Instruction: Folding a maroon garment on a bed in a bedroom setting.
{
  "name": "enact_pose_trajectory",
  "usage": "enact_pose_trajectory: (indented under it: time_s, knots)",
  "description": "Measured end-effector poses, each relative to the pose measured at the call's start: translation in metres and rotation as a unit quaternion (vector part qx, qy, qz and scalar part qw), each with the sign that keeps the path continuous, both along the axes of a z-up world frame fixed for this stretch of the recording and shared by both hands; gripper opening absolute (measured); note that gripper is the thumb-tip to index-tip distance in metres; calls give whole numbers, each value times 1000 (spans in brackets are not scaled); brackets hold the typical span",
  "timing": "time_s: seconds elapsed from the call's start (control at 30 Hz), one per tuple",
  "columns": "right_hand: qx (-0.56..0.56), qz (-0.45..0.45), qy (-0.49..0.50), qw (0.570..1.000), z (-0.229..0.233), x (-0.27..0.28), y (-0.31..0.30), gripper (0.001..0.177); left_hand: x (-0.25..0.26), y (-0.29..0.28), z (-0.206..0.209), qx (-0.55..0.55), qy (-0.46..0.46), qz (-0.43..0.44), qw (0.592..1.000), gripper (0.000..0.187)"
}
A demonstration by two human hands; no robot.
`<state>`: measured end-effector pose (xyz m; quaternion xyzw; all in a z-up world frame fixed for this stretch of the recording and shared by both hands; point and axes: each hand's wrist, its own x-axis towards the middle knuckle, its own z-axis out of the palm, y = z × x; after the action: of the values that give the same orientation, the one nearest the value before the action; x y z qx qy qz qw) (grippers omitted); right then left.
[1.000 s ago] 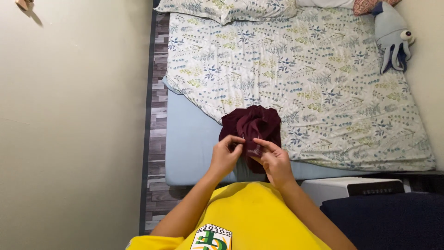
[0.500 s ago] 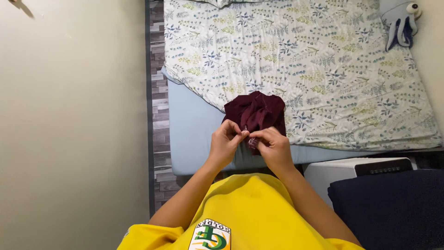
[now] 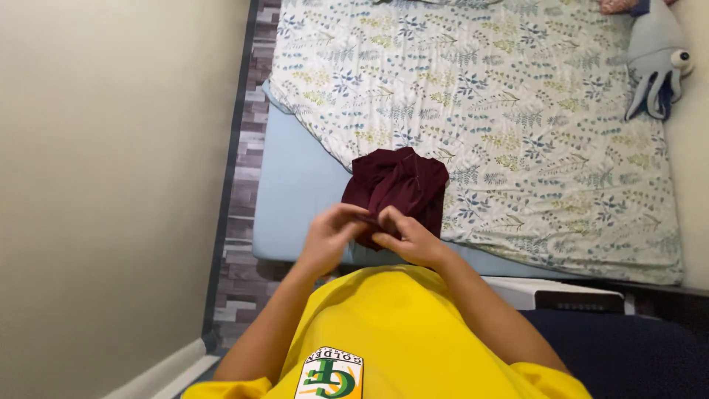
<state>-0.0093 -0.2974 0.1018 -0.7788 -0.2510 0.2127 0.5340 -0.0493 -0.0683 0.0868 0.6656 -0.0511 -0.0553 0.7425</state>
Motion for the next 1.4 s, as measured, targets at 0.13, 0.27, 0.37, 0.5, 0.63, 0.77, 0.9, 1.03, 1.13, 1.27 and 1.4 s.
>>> enact_pose_trajectory:
  time_s: [0.13, 0.27, 0.37, 0.5, 0.63, 0.77, 0.9, 1.03, 1.13, 1.27, 1.4]
  knots:
    - [-124, 138, -54, 981, -26, 17, -20, 27, -16, 31, 5, -127, 49, 140, 981, 18]
    - [-339, 170, -118, 918, -113, 47, -87, 46, -32, 105, 4, -275, 12, 351, 895, 20]
    - [-412, 162, -148, 884, -136, 53, -127, 29, -38, 138, 19, -214, -14, 467, 858, 24]
    - [-168, 94, -178, 965, -126, 48, -107, 16, -21, 79, 76, 316, 259, 270, 872, 53]
    - [-114, 57, -40, 991, -37, 14, -17, 18, -14, 4, 18, 275, -12, 34, 961, 81]
    - [7, 77, -39, 996, 6, 14, 7, 28, -1, -4, -8, 314, -65, -61, 945, 42]
    - [-191, 117, -75, 972, 5, 32, -15, 44, 17, 42, 40, 312, 18, 38, 949, 24]
    - [-369, 141, -79, 915, -36, 39, -39, 49, 34, 100, 33, 337, -60, 142, 929, 26]
    - [-561, 180, -116, 800, -53, 40, -65, 51, 44, 149, 32, 388, -70, 268, 879, 27]
    - [-643, -2, -72, 763, -82, 41, -98, 27, 46, 193, 13, 431, -48, 361, 825, 22]
    - [-514, -234, -124, 816, -114, 44, -118, 32, 41, 195, -7, 503, -38, 370, 780, 16]
